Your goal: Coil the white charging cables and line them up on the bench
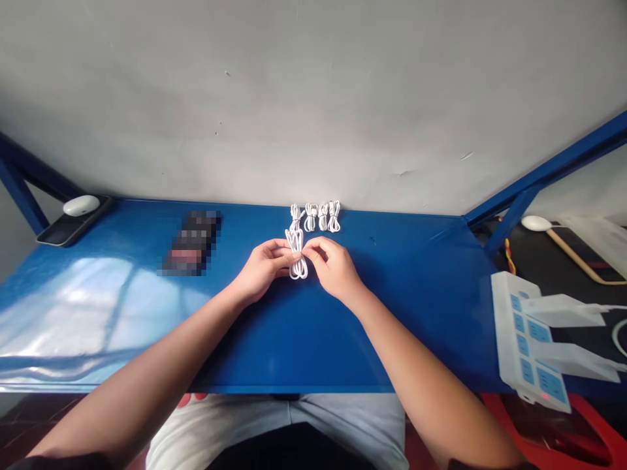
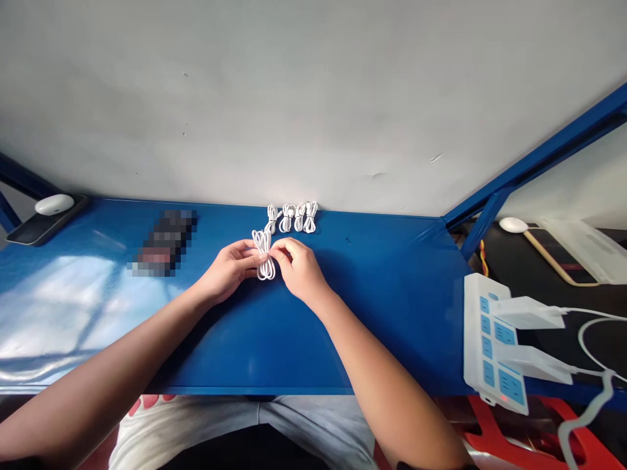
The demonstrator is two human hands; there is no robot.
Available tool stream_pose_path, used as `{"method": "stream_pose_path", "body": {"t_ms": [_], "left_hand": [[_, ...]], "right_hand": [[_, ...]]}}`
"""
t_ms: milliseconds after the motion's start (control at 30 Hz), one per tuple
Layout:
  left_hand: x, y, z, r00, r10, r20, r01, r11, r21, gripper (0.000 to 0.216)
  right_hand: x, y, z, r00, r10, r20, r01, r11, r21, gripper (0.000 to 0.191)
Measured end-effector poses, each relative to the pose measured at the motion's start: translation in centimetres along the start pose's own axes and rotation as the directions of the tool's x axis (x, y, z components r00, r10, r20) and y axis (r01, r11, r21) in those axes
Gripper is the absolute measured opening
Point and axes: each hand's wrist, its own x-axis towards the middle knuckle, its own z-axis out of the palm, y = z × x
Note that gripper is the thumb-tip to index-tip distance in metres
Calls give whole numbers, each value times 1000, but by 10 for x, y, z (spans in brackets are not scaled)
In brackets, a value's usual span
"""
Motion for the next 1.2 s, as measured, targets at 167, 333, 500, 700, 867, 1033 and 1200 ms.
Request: {"method": "stream_pose_path", "body": {"t_ms": [167, 333, 500, 700, 867, 1033, 1200], "left_hand": [[0, 0, 1, 999, 34, -19, -33, 999, 41, 49], [-2, 0, 0, 991, 129, -17, -120, 955, 273, 48], [-9, 5, 1, 971, 241, -8, -191, 791, 581, 55], [-10, 6, -2, 975, 213, 57, -203, 763, 614, 32], [-10, 5, -5, 981, 172, 91, -191, 757, 624, 31], [-12, 8, -5, 968, 179, 178, -252, 656, 711, 25], [-10, 5, -5, 978, 124, 169, -202, 770, 606, 29]], "right_hand": [[1, -2, -4, 981, -192, -27, 185, 968, -171, 15], [2, -4, -7, 958, -275, -78, 247, 935, -253, 16], [4, -3, -6, 971, -133, -198, 104, 983, -150, 19], [8, 3, -6, 960, 203, -195, -176, 973, 149, 24], [10, 2, -10, 964, 134, -229, -120, 990, 75, 25], [12, 13, -13, 922, 349, -164, -307, 922, 237, 32], [17, 24, -23, 881, 434, -191, -386, 890, 241, 35]]}}
